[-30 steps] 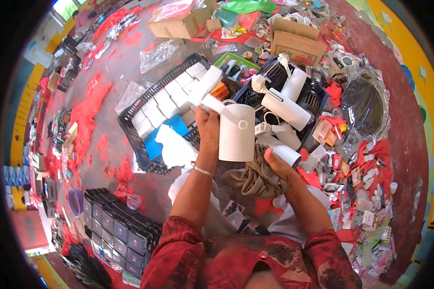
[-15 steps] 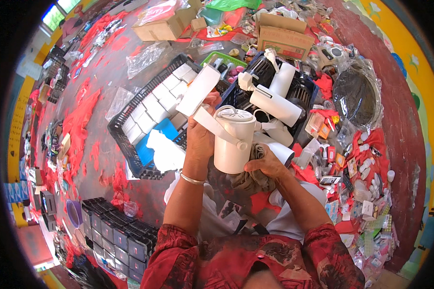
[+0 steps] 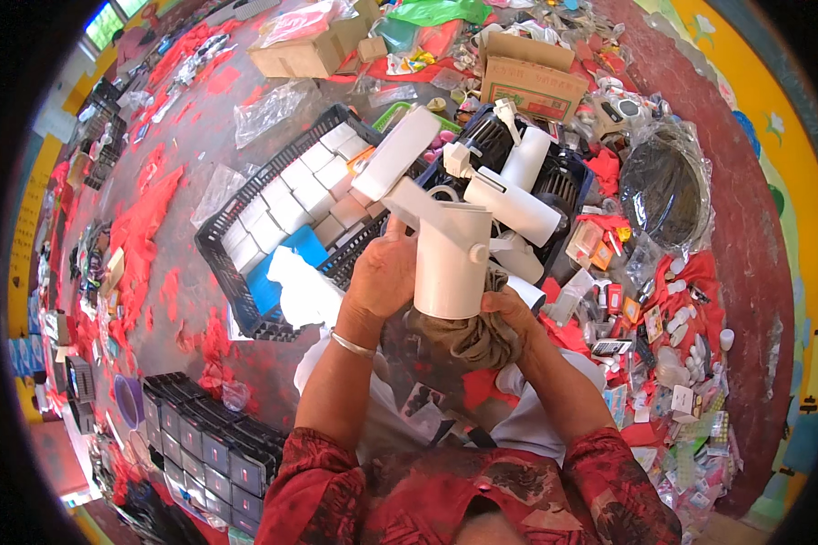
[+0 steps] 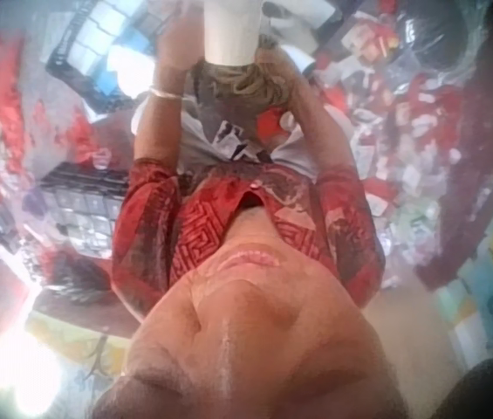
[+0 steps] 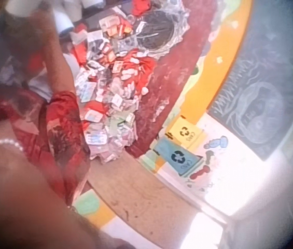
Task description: The person wipes a white light fixture housing with a cloth, turning the object over to clean different parts by hand.
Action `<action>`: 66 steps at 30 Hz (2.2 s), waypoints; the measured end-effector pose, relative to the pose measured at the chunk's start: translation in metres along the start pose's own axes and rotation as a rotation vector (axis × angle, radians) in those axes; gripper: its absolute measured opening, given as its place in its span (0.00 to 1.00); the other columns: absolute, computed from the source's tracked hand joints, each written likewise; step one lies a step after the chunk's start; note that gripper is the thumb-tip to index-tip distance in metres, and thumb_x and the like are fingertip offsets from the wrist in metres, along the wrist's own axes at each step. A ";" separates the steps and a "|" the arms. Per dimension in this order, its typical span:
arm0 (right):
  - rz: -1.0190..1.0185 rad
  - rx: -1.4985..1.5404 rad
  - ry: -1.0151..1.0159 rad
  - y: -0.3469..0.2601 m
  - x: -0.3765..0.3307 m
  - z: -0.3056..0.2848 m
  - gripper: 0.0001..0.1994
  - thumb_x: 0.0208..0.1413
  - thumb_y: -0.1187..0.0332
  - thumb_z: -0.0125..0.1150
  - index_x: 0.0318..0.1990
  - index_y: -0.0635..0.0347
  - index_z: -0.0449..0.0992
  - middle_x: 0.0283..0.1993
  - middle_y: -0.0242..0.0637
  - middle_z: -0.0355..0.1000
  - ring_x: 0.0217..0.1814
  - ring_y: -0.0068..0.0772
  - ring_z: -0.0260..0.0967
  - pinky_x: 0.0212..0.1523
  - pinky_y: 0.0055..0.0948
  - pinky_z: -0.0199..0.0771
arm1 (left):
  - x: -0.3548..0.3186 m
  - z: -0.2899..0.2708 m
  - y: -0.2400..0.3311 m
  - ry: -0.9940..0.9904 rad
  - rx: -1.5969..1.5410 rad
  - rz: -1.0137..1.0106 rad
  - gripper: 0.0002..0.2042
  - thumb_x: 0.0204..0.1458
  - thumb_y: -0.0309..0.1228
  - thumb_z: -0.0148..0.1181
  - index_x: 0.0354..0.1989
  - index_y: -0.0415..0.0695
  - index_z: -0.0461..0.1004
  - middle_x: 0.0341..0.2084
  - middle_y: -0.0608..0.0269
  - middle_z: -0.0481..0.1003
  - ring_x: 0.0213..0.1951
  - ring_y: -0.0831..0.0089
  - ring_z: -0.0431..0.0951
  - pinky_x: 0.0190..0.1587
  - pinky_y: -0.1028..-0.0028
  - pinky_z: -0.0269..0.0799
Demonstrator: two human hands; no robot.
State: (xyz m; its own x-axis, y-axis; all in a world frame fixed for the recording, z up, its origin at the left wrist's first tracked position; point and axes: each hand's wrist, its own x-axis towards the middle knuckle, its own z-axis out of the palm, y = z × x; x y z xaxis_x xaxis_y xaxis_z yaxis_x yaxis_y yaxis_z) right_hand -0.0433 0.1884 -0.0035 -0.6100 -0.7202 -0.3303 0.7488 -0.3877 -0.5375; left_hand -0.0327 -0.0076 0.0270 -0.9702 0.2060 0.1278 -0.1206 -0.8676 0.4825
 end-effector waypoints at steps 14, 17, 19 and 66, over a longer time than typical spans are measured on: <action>-0.210 -0.406 -0.040 -0.021 -0.004 0.005 0.23 0.39 0.72 0.70 0.45 0.64 0.70 0.40 0.30 0.71 0.40 0.23 0.68 0.43 0.22 0.68 | 0.008 -0.003 -0.023 -0.064 0.238 -0.218 0.46 0.35 0.51 0.67 0.60 0.38 0.52 0.52 0.52 0.65 0.52 0.64 0.68 0.52 0.67 0.66; -0.149 -0.446 0.076 -0.023 -0.007 0.002 0.22 0.40 0.71 0.70 0.45 0.64 0.71 0.38 0.29 0.71 0.38 0.21 0.67 0.41 0.20 0.68 | 0.010 -0.011 -0.027 -0.029 0.148 -0.290 0.41 0.42 0.48 0.63 0.60 0.38 0.52 0.52 0.50 0.65 0.53 0.63 0.68 0.53 0.66 0.67; -0.156 -0.465 0.128 -0.023 -0.007 -0.001 0.22 0.42 0.70 0.70 0.46 0.64 0.71 0.37 0.29 0.71 0.36 0.20 0.67 0.40 0.20 0.68 | 0.011 -0.016 -0.030 -0.014 0.095 -0.322 0.38 0.46 0.45 0.61 0.61 0.39 0.50 0.52 0.52 0.64 0.52 0.64 0.68 0.51 0.66 0.68; -0.765 0.014 0.171 -0.101 -0.045 -0.013 0.11 0.40 0.72 0.54 0.34 0.64 0.67 0.32 0.41 0.68 0.34 0.37 0.68 0.40 0.33 0.72 | 0.016 -0.018 -0.043 0.219 0.462 -0.271 0.41 0.35 0.41 0.68 0.58 0.39 0.54 0.44 0.55 0.68 0.41 0.66 0.74 0.42 0.68 0.74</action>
State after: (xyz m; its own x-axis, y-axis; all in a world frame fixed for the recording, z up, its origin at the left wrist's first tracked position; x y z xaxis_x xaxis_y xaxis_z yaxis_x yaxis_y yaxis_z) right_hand -0.0947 0.2676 0.0562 -0.9883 -0.1522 0.0125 0.1071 -0.7488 -0.6540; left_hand -0.0467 0.0245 -0.0077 -0.9444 0.2515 -0.2118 -0.3140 -0.4991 0.8076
